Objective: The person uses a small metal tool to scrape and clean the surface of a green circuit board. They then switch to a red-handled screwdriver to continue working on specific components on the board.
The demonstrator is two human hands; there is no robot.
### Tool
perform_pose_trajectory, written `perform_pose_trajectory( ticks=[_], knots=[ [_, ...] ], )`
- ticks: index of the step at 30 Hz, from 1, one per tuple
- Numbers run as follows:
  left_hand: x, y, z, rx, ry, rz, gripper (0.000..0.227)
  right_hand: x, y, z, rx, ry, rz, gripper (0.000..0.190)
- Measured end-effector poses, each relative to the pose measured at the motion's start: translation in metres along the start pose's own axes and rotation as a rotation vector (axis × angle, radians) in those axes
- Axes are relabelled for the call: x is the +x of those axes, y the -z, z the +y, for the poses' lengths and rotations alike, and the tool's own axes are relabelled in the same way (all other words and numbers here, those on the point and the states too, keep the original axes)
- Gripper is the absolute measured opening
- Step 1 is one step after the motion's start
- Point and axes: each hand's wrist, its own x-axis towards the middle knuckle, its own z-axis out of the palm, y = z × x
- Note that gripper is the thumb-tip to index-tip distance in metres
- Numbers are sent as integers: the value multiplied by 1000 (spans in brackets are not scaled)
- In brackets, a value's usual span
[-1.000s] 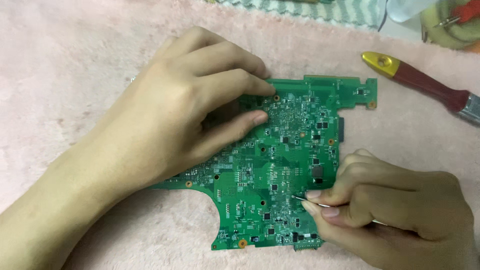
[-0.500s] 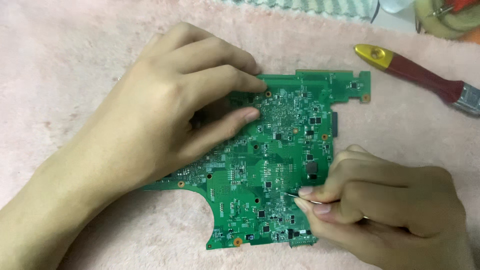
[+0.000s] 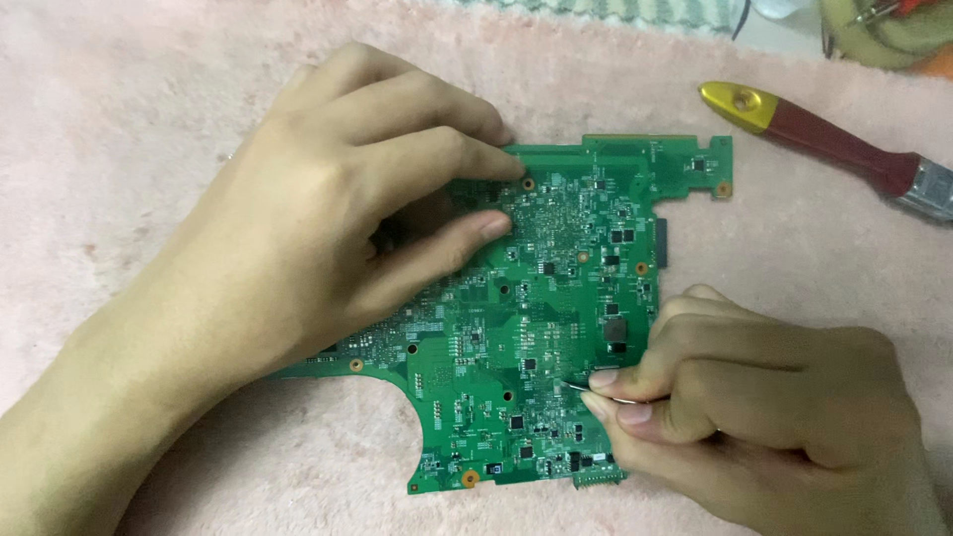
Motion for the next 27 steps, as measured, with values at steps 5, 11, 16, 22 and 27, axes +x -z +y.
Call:
perform_pose_trajectory(
  ticks=[5, 11, 16, 22, 27],
  knots=[
    [-1, 1, 1, 6, 6, 5, 22, 2, 1, 0, 15, -10, -20, 55],
    [0, 0, 2, 15, 18, 1, 22, -1, 7, 7, -11, 16, -48, 51],
    [-1, -1, 1, 6, 8, 5, 21, -3, 6, 5, -40, 38, -17, 51],
    [-1, -1, 1, -6, -3, 6, 21, -3, 8, 6, -67, 4, -52, 54],
    [-1, 0, 0, -3, 0, 2, 22, -1, 8, 6, -76, 41, -69, 55]
  ],
)
